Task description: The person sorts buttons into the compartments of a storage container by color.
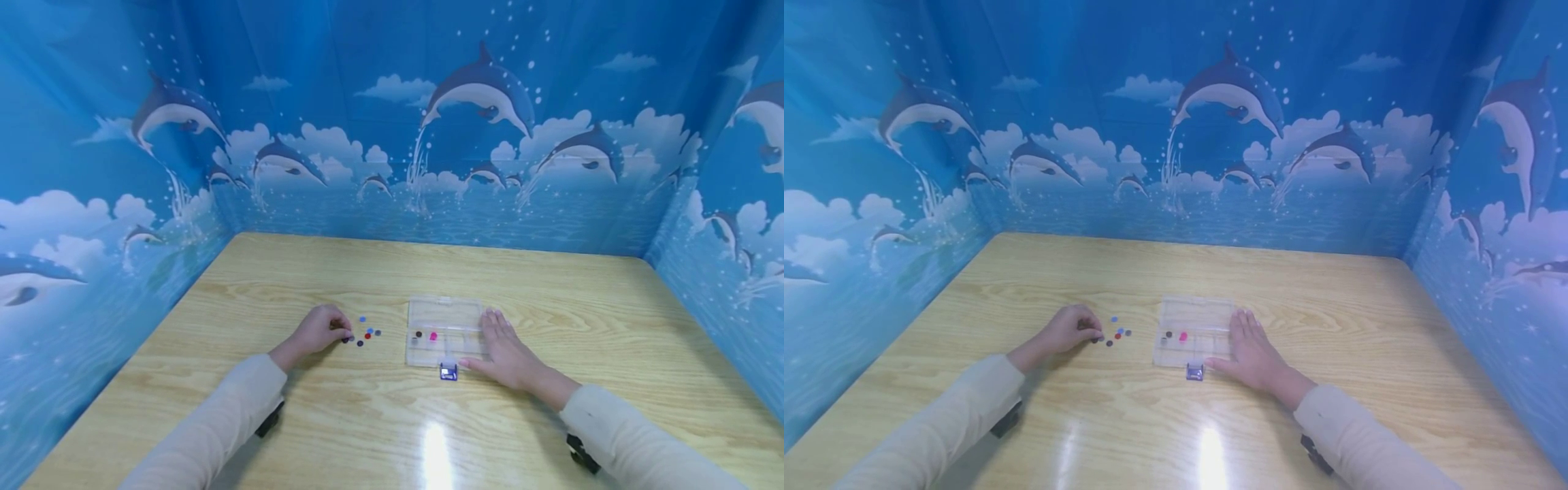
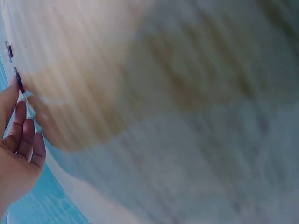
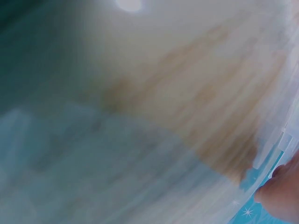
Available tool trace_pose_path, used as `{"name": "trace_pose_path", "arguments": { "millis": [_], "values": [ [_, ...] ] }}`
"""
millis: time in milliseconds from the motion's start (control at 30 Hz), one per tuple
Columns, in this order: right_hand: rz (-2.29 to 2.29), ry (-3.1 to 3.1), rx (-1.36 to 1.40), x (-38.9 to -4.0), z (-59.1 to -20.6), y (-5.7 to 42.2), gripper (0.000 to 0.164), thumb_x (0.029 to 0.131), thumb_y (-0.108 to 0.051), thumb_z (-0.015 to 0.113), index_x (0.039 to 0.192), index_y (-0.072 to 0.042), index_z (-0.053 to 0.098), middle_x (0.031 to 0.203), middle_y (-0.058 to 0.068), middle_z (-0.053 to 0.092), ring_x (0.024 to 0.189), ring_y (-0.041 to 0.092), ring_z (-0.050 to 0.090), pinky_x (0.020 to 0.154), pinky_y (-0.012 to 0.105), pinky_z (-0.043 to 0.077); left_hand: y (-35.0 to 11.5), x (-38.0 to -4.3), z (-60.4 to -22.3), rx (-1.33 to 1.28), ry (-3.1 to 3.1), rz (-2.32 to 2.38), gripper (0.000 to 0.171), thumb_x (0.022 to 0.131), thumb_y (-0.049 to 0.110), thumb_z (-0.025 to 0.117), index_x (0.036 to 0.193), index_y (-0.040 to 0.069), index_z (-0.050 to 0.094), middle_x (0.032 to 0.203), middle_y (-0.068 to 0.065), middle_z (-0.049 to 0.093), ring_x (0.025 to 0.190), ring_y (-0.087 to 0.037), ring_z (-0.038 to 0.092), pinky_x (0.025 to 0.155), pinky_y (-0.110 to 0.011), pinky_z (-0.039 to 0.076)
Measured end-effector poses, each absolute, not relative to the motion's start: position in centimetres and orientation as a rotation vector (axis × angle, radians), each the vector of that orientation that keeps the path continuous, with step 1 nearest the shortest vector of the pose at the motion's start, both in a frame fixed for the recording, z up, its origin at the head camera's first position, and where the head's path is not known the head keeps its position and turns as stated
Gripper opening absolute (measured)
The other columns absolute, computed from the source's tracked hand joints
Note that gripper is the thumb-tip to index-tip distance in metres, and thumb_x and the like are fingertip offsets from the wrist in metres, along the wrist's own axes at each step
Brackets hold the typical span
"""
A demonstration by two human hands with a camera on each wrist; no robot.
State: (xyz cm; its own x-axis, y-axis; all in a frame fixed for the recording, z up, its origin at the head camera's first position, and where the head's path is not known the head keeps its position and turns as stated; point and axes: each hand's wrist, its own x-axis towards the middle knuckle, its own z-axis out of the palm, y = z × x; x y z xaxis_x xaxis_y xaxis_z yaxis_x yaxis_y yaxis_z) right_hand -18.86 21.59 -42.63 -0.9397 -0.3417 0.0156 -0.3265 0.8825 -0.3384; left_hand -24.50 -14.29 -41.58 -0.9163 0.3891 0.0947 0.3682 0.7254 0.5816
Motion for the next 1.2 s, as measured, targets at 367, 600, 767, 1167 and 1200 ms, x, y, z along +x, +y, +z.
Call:
{"name": "trace_pose_path", "arguments": {
  "millis": [367, 600, 767, 1167, 1200],
  "values": [
    [-0.521, 3.003, -0.529, -18.9, -42.8, 21.6, 0.099, 0.086, -0.059, 0.049, 0.142, 0.014, 0.011, 0.15, 0.032, 0.008, 0.14, 0.045, 0.005, 0.114, 0.053, 0.011, -14.7, -24.4, -41.8, 0.689, 2.894, 0.979, 0.004, 0.08, 0.007, 0.068, 0.081, 0.004, 0.069, 0.081, -0.006, 0.065, 0.08, -0.018, 0.059, 0.08, -0.035, 0.052],
    [-0.525, 2.998, -0.534, -18.9, -42.7, 21.6, 0.098, 0.087, -0.058, 0.049, 0.142, 0.014, 0.011, 0.15, 0.031, 0.008, 0.14, 0.046, 0.004, 0.114, 0.053, 0.01, -14.8, -24.4, -41.8, 0.71, 2.886, 0.975, 0.005, 0.078, 0.006, 0.07, 0.082, 0.004, 0.069, 0.082, -0.007, 0.065, 0.082, -0.02, 0.06, 0.082, -0.037, 0.052],
    [-0.528, 2.995, -0.532, -18.8, -42.7, 21.5, 0.098, 0.087, -0.057, 0.049, 0.141, 0.014, 0.011, 0.15, 0.032, 0.008, 0.14, 0.046, 0.004, 0.114, 0.054, 0.01, -14.9, -24.4, -41.8, 0.717, 2.89, 0.958, 0.005, 0.078, 0.007, 0.07, 0.081, 0.004, 0.068, 0.082, -0.006, 0.064, 0.082, -0.02, 0.06, 0.082, -0.037, 0.052],
    [-0.526, 2.997, -0.531, -18.9, -42.7, 21.5, 0.097, 0.087, -0.057, 0.049, 0.141, 0.014, 0.01, 0.15, 0.032, 0.008, 0.14, 0.046, 0.005, 0.114, 0.054, 0.01, -15.4, -24.4, -41.8, 0.811, 2.9, 0.948, 0.006, 0.081, 0.008, 0.067, 0.082, 0.003, 0.068, 0.081, -0.005, 0.064, 0.08, -0.017, 0.058, 0.08, -0.036, 0.051],
    [-0.527, 2.996, -0.531, -18.9, -42.7, 21.5, 0.097, 0.087, -0.057, 0.05, 0.141, 0.014, 0.011, 0.15, 0.032, 0.008, 0.139, 0.046, 0.005, 0.114, 0.054, 0.01, -15.4, -24.4, -41.8, 0.816, 2.897, 0.948, 0.005, 0.081, 0.007, 0.067, 0.082, 0.003, 0.068, 0.081, -0.005, 0.064, 0.08, -0.017, 0.058, 0.08, -0.036, 0.051]
  ]
}}
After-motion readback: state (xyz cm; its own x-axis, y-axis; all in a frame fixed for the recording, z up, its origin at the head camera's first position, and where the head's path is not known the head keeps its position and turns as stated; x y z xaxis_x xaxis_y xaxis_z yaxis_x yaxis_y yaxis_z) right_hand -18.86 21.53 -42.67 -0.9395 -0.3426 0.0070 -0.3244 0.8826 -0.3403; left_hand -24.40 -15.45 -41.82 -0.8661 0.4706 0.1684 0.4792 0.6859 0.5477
